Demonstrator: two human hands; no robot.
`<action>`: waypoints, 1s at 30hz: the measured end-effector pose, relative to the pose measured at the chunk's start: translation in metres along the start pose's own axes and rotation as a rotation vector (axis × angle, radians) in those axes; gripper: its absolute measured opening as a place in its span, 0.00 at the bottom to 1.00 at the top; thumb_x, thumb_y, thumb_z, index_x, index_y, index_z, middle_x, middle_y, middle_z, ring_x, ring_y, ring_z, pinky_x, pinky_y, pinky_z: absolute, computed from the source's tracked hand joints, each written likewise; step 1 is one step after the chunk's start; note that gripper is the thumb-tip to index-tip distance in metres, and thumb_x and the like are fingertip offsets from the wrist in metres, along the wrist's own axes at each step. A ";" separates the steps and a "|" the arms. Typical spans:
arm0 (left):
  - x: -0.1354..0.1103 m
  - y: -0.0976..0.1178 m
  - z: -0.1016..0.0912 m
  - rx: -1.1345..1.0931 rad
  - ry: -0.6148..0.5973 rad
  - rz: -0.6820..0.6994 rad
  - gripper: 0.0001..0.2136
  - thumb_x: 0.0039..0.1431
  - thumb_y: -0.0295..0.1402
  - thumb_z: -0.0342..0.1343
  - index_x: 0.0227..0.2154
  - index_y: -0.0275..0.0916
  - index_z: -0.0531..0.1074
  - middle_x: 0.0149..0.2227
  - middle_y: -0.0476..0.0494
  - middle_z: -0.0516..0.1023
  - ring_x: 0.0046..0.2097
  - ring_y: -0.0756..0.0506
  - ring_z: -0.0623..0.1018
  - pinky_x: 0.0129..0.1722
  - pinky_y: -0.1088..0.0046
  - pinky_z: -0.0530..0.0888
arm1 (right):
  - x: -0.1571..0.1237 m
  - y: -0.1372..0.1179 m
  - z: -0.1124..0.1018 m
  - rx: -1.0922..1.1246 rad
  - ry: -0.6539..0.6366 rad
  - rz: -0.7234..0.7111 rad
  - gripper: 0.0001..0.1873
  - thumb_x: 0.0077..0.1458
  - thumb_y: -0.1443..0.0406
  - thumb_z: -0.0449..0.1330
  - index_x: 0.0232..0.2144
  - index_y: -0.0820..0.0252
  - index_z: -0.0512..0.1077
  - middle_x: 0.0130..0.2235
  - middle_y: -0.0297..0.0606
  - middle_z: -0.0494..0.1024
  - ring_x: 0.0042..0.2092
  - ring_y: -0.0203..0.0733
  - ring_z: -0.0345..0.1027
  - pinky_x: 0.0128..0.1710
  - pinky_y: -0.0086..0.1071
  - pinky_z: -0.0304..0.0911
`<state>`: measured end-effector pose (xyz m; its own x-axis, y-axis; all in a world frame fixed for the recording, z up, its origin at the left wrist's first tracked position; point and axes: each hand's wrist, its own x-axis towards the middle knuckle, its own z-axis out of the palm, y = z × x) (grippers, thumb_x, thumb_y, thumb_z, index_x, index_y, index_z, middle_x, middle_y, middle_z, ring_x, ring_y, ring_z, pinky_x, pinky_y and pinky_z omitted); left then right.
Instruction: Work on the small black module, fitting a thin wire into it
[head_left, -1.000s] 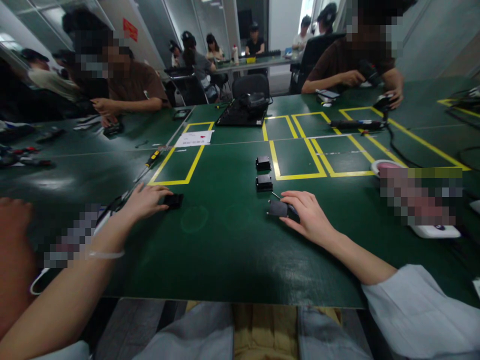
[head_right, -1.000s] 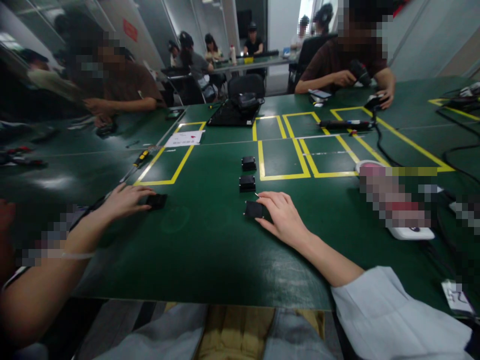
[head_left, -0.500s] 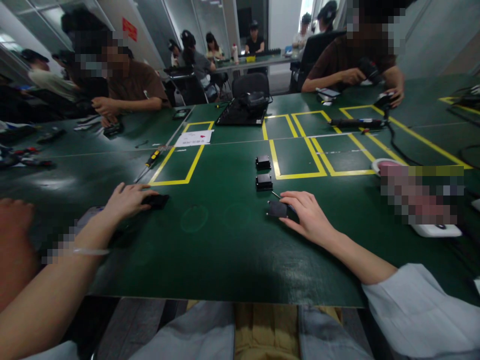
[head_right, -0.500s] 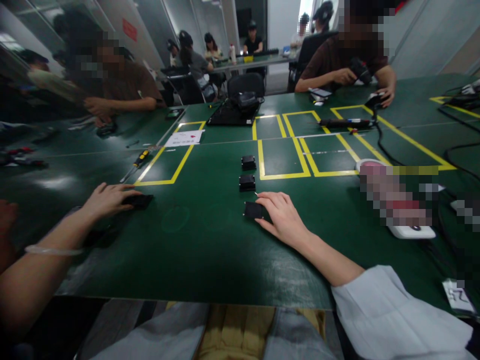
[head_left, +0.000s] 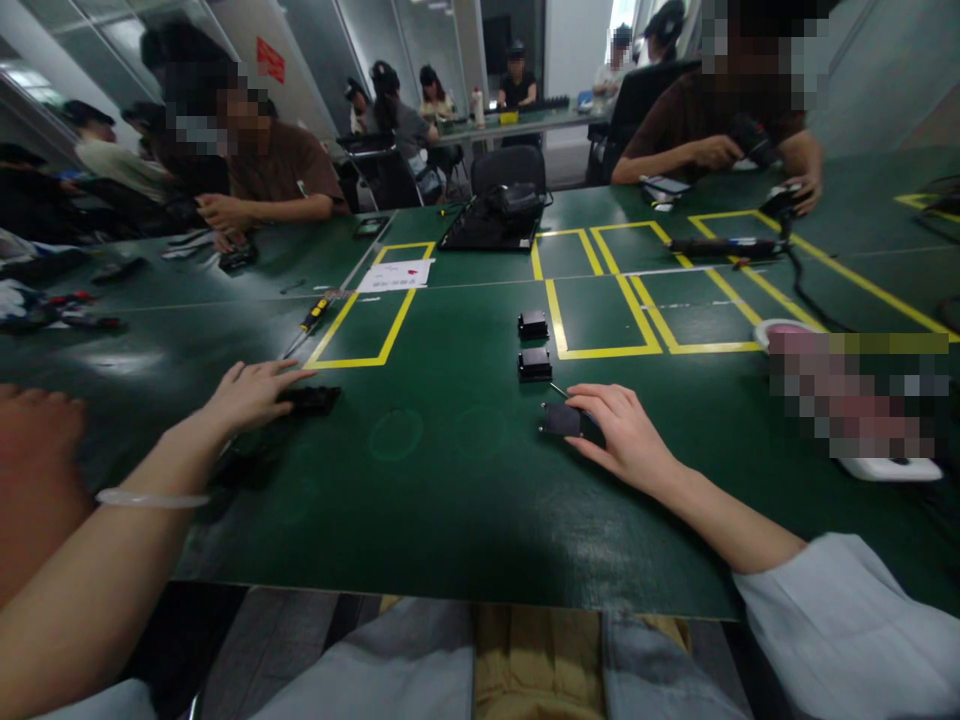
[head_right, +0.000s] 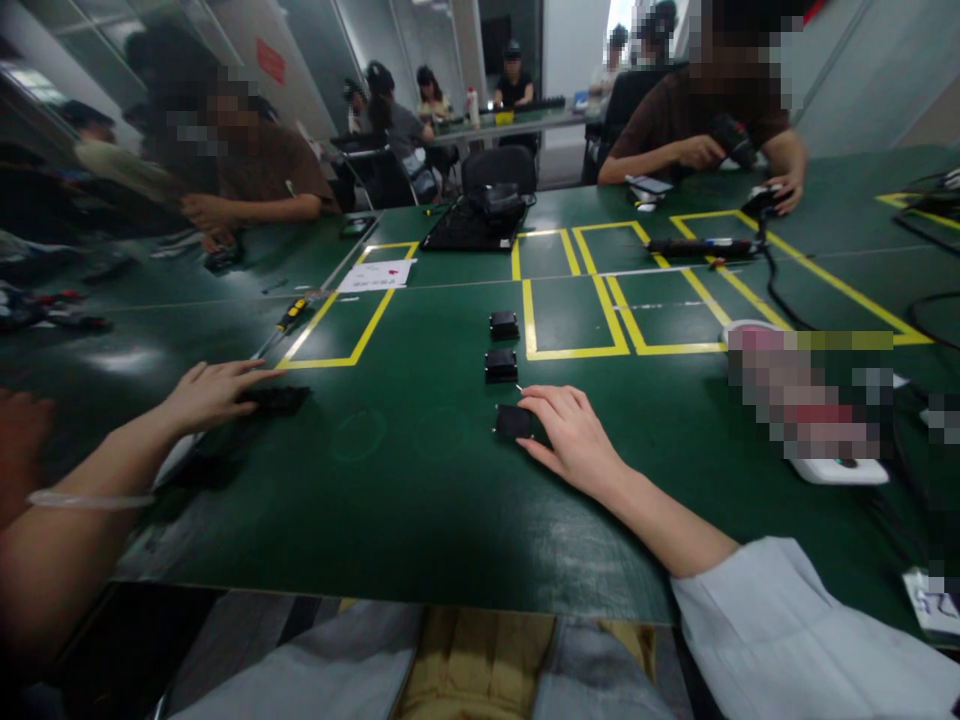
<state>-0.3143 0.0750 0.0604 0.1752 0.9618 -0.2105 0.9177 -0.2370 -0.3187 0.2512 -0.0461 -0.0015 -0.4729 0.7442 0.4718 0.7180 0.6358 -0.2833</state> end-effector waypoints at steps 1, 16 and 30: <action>-0.001 0.002 -0.003 -0.002 0.020 -0.004 0.29 0.58 0.32 0.53 0.63 0.43 0.57 0.65 0.35 0.56 0.61 0.34 0.60 0.58 0.43 0.52 | 0.000 0.000 0.000 0.002 -0.002 -0.001 0.20 0.57 0.61 0.58 0.51 0.57 0.62 0.55 0.47 0.69 0.56 0.51 0.63 0.54 0.47 0.57; -0.055 0.065 -0.043 -0.136 0.059 -0.049 0.20 0.62 0.46 0.44 0.43 0.39 0.73 0.43 0.42 0.75 0.42 0.42 0.73 0.38 0.73 0.65 | 0.000 -0.004 0.000 0.016 -0.012 -0.008 0.19 0.58 0.61 0.57 0.51 0.58 0.63 0.54 0.48 0.70 0.56 0.51 0.63 0.53 0.48 0.57; -0.063 0.025 0.005 0.202 -0.075 -0.035 0.09 0.52 0.35 0.55 0.36 0.43 0.75 0.37 0.44 0.80 0.43 0.39 0.74 0.48 0.64 0.60 | 0.000 -0.004 0.002 0.020 -0.043 -0.009 0.19 0.58 0.61 0.57 0.51 0.58 0.63 0.54 0.47 0.70 0.56 0.49 0.63 0.54 0.46 0.57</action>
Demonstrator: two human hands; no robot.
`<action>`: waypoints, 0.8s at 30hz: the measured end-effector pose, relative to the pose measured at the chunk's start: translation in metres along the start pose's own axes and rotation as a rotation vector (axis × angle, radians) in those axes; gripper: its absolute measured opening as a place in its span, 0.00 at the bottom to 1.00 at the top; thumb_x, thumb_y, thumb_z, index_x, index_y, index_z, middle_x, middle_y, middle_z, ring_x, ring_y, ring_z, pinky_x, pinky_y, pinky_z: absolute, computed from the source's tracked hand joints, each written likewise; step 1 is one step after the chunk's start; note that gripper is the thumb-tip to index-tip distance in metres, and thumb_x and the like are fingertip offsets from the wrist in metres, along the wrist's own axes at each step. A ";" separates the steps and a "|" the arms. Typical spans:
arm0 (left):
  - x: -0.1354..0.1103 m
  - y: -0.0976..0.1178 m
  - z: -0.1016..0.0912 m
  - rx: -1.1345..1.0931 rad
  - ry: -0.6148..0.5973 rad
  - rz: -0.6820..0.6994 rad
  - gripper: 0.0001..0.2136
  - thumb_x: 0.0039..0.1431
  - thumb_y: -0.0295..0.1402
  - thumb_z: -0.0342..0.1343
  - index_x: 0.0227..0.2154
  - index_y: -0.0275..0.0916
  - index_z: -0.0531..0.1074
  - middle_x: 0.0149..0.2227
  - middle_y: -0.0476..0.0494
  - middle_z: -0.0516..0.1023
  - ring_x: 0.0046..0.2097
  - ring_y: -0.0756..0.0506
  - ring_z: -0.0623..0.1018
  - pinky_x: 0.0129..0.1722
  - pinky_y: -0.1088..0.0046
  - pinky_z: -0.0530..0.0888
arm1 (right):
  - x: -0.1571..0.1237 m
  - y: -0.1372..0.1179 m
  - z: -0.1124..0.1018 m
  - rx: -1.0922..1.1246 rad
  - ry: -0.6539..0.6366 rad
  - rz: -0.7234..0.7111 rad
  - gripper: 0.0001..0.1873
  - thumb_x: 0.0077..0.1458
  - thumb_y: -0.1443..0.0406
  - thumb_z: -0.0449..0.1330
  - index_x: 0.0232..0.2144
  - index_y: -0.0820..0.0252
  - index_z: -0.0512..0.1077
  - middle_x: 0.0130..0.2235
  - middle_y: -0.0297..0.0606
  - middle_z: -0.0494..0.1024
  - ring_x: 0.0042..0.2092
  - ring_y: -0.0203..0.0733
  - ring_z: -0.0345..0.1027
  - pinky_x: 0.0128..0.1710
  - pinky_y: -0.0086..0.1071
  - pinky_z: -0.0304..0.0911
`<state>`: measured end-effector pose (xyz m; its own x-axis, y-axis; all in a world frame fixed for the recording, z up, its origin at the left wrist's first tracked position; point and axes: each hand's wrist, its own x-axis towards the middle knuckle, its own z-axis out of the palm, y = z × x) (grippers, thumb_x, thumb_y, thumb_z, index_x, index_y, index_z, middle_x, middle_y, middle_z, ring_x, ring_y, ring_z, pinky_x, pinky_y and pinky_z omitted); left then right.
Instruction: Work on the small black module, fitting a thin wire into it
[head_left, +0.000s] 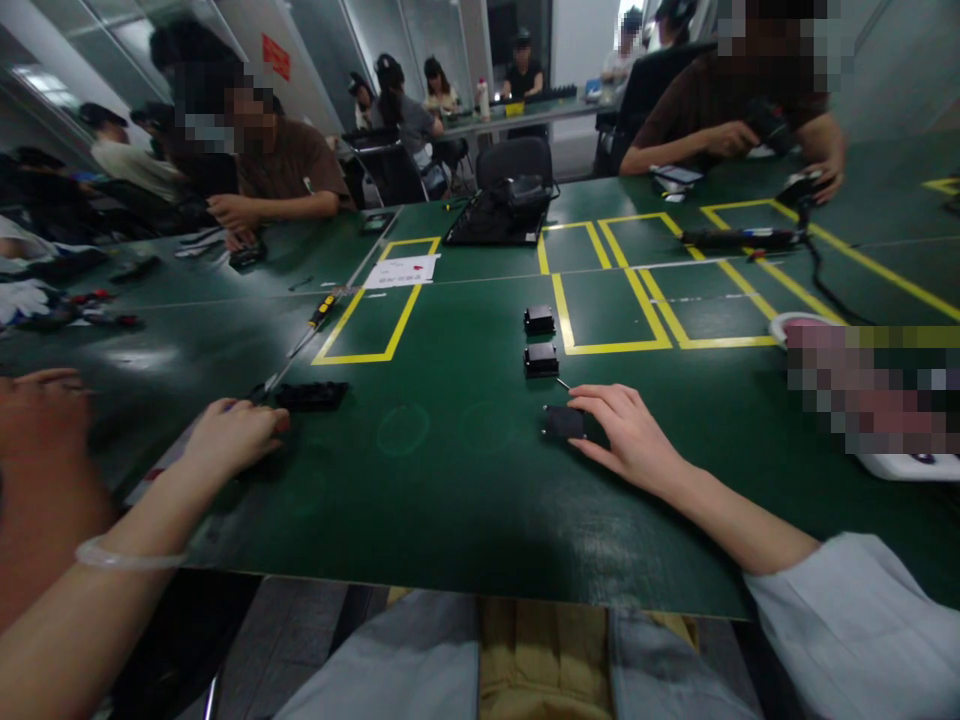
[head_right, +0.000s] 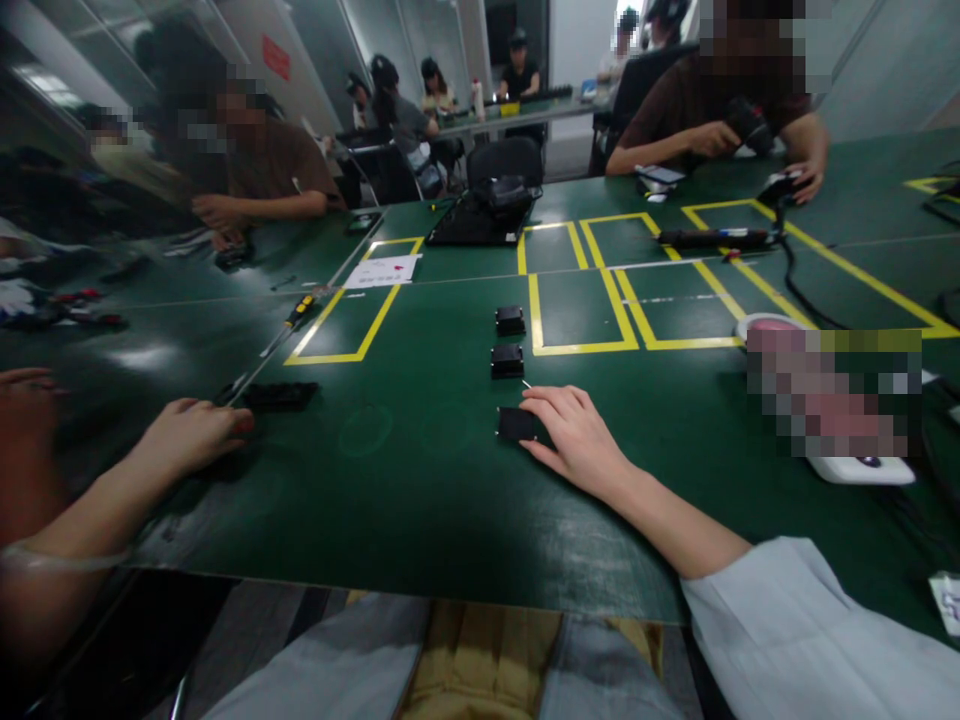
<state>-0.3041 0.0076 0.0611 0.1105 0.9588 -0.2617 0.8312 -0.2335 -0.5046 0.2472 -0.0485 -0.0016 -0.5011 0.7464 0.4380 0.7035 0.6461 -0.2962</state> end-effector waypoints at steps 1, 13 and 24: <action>0.000 0.000 0.000 0.010 -0.013 0.008 0.08 0.52 0.34 0.55 0.36 0.42 0.75 0.38 0.43 0.80 0.44 0.39 0.75 0.49 0.63 0.60 | 0.000 0.000 0.000 -0.001 0.001 0.000 0.19 0.58 0.61 0.58 0.51 0.58 0.63 0.55 0.47 0.70 0.56 0.49 0.63 0.54 0.47 0.56; -0.012 0.116 -0.075 -0.408 0.293 0.233 0.16 0.64 0.46 0.47 0.43 0.41 0.71 0.44 0.42 0.75 0.46 0.40 0.73 0.48 0.63 0.65 | 0.000 -0.003 0.002 -0.003 -0.005 -0.023 0.20 0.57 0.62 0.58 0.51 0.58 0.64 0.54 0.47 0.70 0.54 0.51 0.64 0.53 0.48 0.58; 0.018 0.254 -0.167 -0.894 0.356 0.765 0.16 0.61 0.42 0.56 0.49 0.45 0.70 0.51 0.42 0.70 0.53 0.41 0.69 0.54 0.61 0.67 | -0.002 -0.006 0.002 -0.003 0.024 -0.103 0.19 0.60 0.62 0.55 0.53 0.57 0.64 0.55 0.47 0.69 0.55 0.49 0.63 0.54 0.47 0.57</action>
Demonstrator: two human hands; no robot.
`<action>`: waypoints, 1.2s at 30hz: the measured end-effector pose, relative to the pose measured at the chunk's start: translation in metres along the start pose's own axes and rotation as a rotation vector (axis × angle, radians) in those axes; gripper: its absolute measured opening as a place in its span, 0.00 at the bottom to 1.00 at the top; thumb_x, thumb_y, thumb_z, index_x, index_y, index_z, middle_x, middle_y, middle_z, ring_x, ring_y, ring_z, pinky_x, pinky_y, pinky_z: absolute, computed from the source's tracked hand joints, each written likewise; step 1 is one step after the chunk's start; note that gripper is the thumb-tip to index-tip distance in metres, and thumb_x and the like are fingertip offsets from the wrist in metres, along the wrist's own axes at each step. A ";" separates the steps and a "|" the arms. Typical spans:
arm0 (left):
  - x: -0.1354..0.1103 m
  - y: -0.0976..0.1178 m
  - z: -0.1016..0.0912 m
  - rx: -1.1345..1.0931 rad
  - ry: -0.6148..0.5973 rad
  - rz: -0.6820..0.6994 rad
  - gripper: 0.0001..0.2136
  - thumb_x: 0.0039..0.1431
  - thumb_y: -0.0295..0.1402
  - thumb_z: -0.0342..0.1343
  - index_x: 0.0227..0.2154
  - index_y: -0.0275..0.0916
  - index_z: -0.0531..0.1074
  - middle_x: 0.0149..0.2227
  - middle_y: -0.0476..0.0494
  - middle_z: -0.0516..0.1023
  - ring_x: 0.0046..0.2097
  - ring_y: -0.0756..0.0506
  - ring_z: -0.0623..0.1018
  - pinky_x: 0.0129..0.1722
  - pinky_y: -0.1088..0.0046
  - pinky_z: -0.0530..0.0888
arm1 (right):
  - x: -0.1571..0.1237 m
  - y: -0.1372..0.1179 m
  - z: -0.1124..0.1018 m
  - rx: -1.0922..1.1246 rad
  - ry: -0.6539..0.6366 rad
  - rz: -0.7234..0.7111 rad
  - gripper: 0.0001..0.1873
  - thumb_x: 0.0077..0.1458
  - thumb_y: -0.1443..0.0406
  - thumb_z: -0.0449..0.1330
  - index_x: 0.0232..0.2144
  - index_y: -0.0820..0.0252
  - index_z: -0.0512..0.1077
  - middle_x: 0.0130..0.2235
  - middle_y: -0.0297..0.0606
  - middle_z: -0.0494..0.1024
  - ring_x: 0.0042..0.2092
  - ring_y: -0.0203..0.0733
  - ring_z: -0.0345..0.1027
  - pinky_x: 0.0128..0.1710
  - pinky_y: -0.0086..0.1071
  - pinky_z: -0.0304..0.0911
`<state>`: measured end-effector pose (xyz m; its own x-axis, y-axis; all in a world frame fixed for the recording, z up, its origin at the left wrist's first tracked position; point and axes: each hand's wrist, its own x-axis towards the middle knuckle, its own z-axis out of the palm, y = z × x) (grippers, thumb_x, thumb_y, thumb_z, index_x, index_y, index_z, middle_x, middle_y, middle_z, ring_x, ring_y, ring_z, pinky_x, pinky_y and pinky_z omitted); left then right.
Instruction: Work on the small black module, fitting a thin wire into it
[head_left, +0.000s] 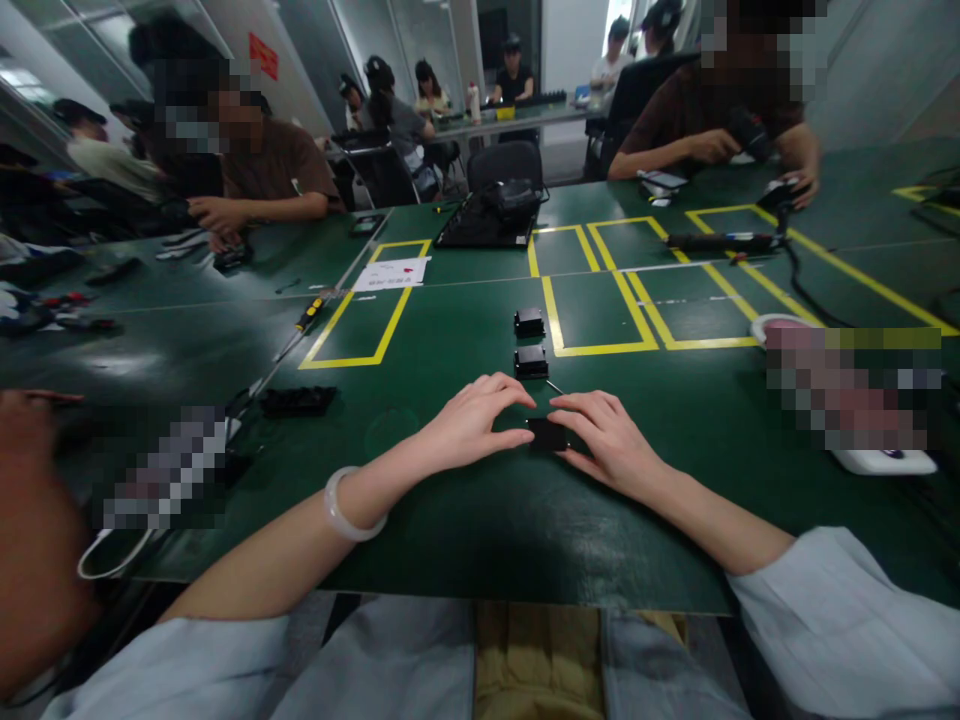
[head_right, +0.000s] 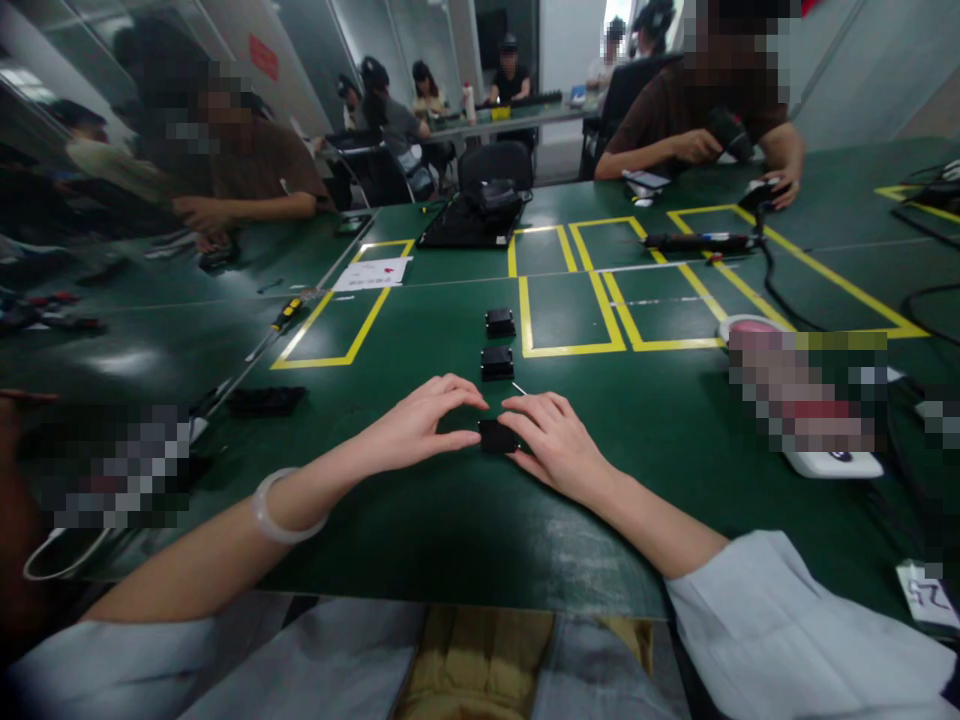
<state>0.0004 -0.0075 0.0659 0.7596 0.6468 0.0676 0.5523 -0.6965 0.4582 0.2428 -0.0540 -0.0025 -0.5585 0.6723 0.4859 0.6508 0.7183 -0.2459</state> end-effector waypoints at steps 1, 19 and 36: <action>0.005 0.000 0.002 -0.015 -0.007 0.007 0.14 0.60 0.42 0.57 0.47 0.44 0.71 0.50 0.42 0.70 0.53 0.41 0.70 0.53 0.61 0.67 | 0.000 -0.001 0.000 0.004 0.002 -0.005 0.19 0.60 0.63 0.55 0.53 0.57 0.64 0.56 0.47 0.69 0.55 0.48 0.63 0.54 0.47 0.57; 0.004 -0.008 0.011 -0.218 -0.138 -0.009 0.06 0.56 0.38 0.62 0.34 0.42 0.76 0.45 0.47 0.76 0.50 0.45 0.74 0.53 0.66 0.66 | 0.000 -0.012 0.008 0.003 -0.042 -0.127 0.19 0.59 0.65 0.55 0.53 0.58 0.66 0.55 0.47 0.70 0.57 0.48 0.62 0.55 0.46 0.57; -0.124 -0.076 -0.047 0.156 0.021 -0.459 0.22 0.56 0.55 0.52 0.36 0.42 0.77 0.48 0.44 0.75 0.49 0.40 0.73 0.54 0.60 0.66 | -0.002 -0.006 0.006 -0.004 -0.028 -0.102 0.24 0.59 0.60 0.57 0.56 0.60 0.62 0.60 0.49 0.65 0.61 0.52 0.57 0.56 0.49 0.60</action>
<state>-0.1521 -0.0201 0.0643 0.4190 0.9033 -0.0919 0.8750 -0.3746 0.3066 0.2369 -0.0584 -0.0066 -0.6364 0.6002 0.4846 0.5918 0.7828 -0.1924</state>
